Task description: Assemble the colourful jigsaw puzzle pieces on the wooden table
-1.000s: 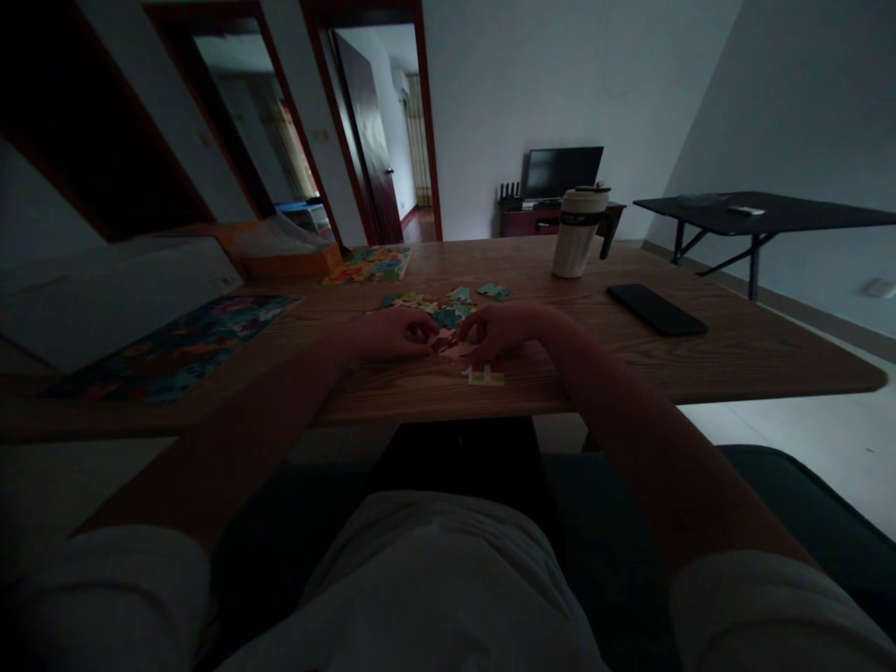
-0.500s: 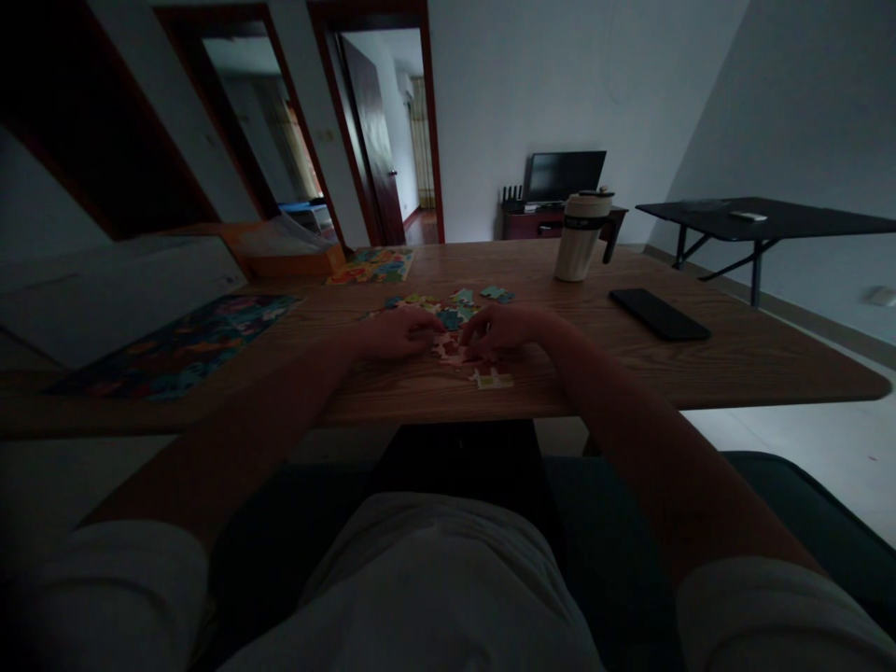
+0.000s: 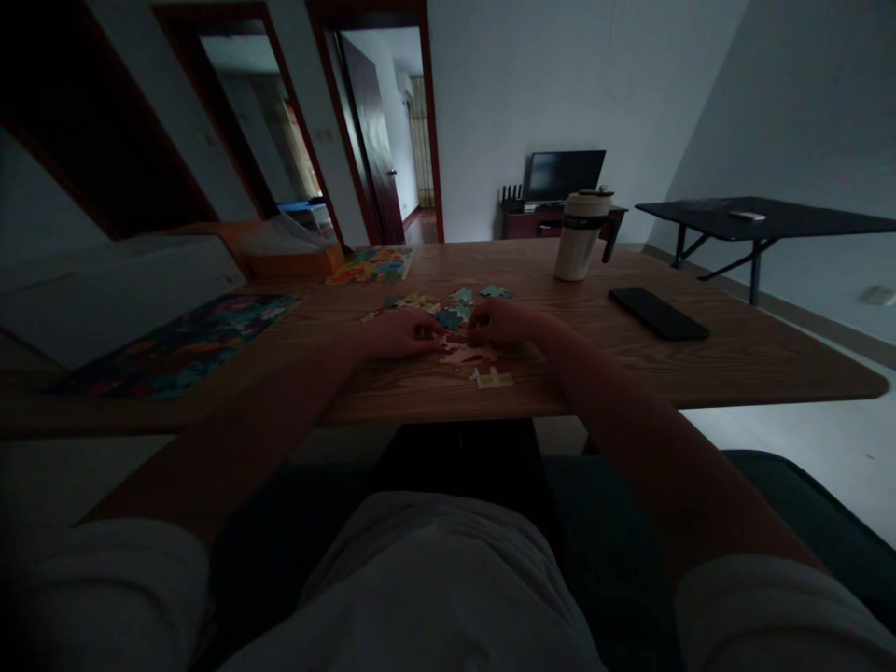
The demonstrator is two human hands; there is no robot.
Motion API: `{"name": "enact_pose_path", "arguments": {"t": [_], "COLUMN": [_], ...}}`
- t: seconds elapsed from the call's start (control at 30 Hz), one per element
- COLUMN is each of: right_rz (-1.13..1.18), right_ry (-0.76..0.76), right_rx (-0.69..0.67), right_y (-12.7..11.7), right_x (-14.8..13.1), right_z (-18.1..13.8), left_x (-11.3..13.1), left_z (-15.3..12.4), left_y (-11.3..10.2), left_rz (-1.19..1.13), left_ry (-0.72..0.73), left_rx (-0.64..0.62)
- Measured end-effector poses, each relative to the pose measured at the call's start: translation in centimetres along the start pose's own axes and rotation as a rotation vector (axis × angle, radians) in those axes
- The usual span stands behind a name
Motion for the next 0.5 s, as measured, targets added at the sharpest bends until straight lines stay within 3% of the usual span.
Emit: {"name": "enact_pose_path", "arguments": {"t": [0.2, 0.5], "right_rz": [0.026, -0.033], "right_ry": [0.023, 0.074], "right_rx": [-0.058, -0.032], "right_y": [0.1, 0.1], "right_x": [-1.1, -0.4], "right_z": [-0.6, -0.2], "left_x": [0.2, 0.3], "left_z": [0.4, 0.5], "left_y": [-0.1, 0.5], "left_rz": [0.041, 0.021], "left_ry": [-0.004, 0.070], "left_rx": [0.067, -0.011]}}
Point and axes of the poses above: each hand's wrist, its own z-axis towards the middle knuckle, its own y-axis out of the palm, x = y × z, the point moved 10 cm from there along z, towards the middle knuckle, and after that the axes turned 13 degrees about -z, right-handed, at the moved point
